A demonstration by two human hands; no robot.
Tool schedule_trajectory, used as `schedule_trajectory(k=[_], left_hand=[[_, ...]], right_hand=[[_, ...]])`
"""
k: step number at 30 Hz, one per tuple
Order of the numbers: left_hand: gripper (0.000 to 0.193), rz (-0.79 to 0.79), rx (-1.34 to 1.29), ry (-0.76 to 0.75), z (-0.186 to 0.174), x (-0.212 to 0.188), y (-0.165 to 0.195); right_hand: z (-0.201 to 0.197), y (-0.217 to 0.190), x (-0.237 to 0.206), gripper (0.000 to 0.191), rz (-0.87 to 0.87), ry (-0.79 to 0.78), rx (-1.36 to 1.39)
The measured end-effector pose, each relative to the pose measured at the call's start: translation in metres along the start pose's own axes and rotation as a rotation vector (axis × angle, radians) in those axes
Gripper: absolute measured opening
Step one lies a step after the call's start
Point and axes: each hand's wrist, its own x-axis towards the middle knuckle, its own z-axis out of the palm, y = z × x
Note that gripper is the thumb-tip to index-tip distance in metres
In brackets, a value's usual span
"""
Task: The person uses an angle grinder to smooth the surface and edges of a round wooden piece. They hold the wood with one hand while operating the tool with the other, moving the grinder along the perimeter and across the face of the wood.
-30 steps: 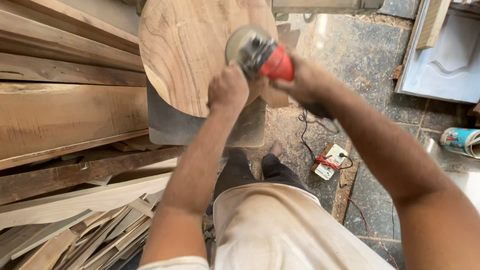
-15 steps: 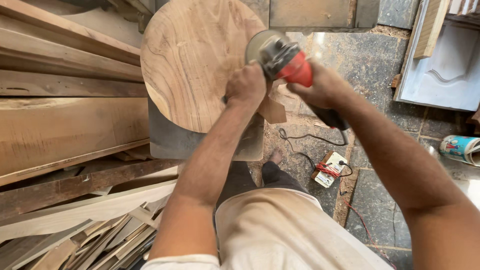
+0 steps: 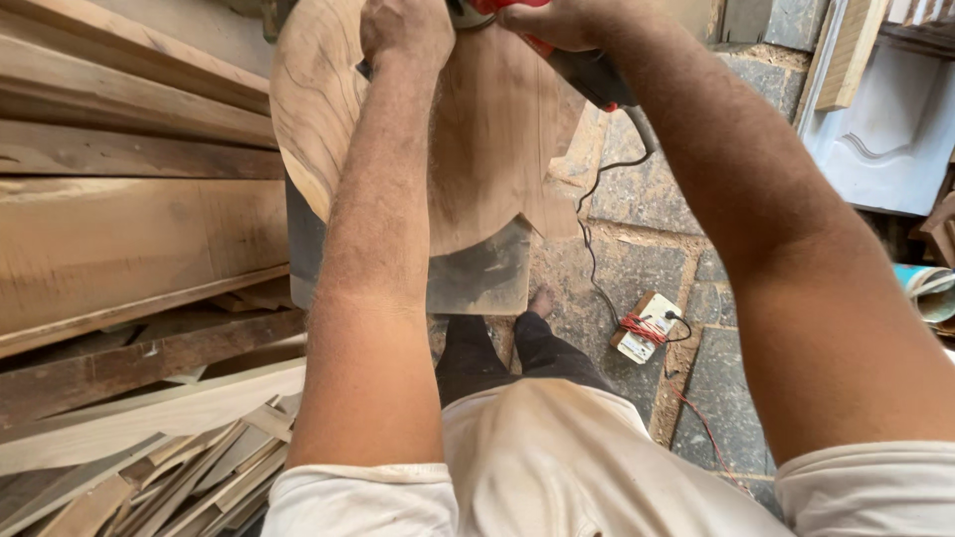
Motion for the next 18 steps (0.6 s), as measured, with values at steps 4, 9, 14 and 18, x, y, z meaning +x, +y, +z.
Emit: schedule_trajectory(k=[4,9,14,18], left_hand=[[0.023,0.217,0.134,0.280,0.032,-0.028,0.048],[0.021,0.102,-0.149,-0.081,0.046,-0.117,0.090],[0.027,0.073,-0.124,-0.210,0.031,-0.223,0.089],[0.020,0.172,-0.017,-0.019,0.026,-0.247,0.085]], right_hand=[[-0.012,0.039,-0.042,0.061,-0.029,-0.034,0.009],[-0.003,0.077,-0.117,0.061,0.077,-0.147,0.201],[0.032,0.094,-0.192,0.061,0.093,-0.187,0.274],[0.044,0.099,-0.211,0.060,0.098,-0.194,0.159]])
